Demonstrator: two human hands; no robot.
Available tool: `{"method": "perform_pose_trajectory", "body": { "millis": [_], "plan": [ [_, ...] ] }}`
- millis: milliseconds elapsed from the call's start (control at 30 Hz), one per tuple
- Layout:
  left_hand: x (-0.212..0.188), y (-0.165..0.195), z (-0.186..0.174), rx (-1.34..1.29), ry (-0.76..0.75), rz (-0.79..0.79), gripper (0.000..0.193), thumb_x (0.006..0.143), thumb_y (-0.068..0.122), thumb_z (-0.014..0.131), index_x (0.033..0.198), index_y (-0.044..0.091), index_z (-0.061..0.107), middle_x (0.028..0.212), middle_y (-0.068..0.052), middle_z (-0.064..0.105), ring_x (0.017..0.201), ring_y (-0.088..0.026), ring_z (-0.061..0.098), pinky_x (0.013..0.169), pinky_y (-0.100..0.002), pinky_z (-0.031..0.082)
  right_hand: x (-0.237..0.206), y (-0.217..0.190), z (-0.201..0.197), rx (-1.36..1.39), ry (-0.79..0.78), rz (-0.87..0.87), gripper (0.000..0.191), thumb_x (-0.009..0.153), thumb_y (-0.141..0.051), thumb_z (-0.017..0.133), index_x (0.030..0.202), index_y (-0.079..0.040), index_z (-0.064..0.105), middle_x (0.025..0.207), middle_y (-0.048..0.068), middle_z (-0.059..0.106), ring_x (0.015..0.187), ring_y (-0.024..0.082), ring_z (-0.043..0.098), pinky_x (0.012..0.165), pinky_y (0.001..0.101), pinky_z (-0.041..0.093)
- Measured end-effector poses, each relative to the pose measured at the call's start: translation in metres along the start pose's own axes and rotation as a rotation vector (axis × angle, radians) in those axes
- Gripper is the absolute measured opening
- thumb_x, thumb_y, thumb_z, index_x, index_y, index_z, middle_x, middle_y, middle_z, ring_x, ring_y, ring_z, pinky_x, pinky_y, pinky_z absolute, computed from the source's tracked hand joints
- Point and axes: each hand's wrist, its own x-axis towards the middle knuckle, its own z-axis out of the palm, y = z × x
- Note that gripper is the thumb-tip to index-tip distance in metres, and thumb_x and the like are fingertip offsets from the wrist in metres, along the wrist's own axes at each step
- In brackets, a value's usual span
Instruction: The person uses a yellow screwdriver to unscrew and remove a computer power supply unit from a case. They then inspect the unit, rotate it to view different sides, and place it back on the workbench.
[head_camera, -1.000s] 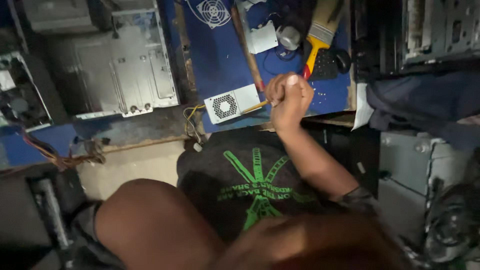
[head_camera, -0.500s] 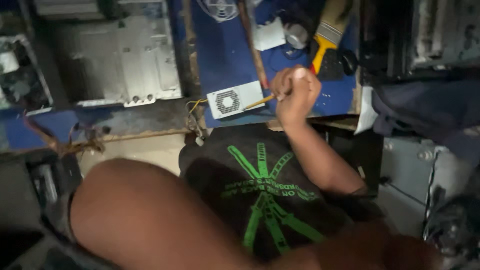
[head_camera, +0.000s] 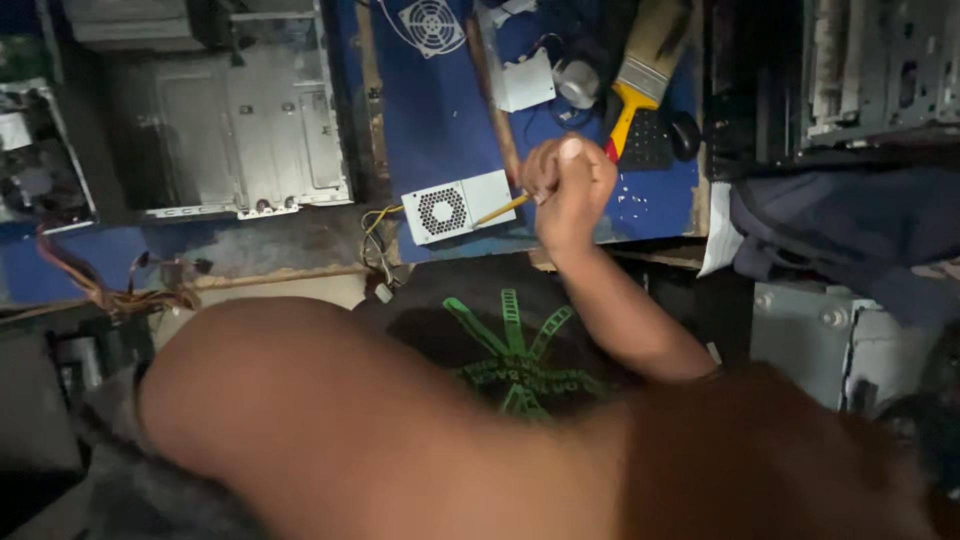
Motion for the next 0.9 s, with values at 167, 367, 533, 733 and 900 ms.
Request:
{"method": "perform_pose_trajectory", "body": {
  "millis": [167,367,533,733,900],
  "plan": [
    [-0.047,0.003,-0.035,-0.145,-0.132,-0.178,0.051,0.123,0.043,0.028,0.132,0.003,0.058,0.136,-0.011,0.059,0.124,-0.025,0.063,0.107,-0.033,0.054,0.001,0.003,-0.004,0.053,0.047,0.010,0.047,0.110,-0.028,0.050,0.072,-0.004,0.040,0.059,0.007,0.041,0.051,0.017,0.037,0.052,0.0347,0.034],
    [-0.083,0.005,-0.032,-0.236,-0.166,-0.252,0.046,0.121,0.041,0.031,0.127,0.005,0.057,0.133,-0.010,0.059,0.122,-0.025,0.063,0.106,-0.035,0.054,0.000,0.005,-0.011,0.072,0.057,0.034,0.047,0.111,-0.029,0.052,0.073,-0.004,0.040,0.061,0.006,0.038,0.053,0.015,0.034,0.055,0.0345,0.032],
    [-0.072,-0.006,-0.016,-0.196,-0.152,-0.162,0.033,0.114,0.035,0.039,0.118,0.007,0.057,0.128,-0.009,0.060,0.117,-0.025,0.063,0.103,-0.038,0.053,-0.001,0.002,-0.008,0.060,0.016,0.005,0.048,0.111,-0.030,0.051,0.072,-0.005,0.040,0.060,0.007,0.041,0.052,0.016,0.037,0.053,0.0340,0.033],
    [-0.053,-0.012,-0.009,-0.155,-0.114,-0.113,0.018,0.107,0.027,0.049,0.107,0.010,0.056,0.121,-0.008,0.060,0.112,-0.025,0.064,0.100,-0.041,0.052,-0.002,-0.003,-0.010,0.070,-0.018,0.006,0.046,0.111,-0.029,0.050,0.073,-0.004,0.040,0.061,0.007,0.041,0.053,0.016,0.036,0.055,0.0336,0.032],
    [-0.050,-0.024,0.002,0.003,0.003,-0.005,0.009,0.100,0.021,0.057,0.098,0.013,0.055,0.116,-0.007,0.061,0.108,-0.025,0.064,0.097,-0.044,0.051,-0.011,-0.012,-0.008,0.104,-0.067,0.036,0.046,0.111,-0.029,0.050,0.074,-0.003,0.041,0.061,0.008,0.041,0.052,0.017,0.038,0.055,0.0345,0.035]
  ]
}}
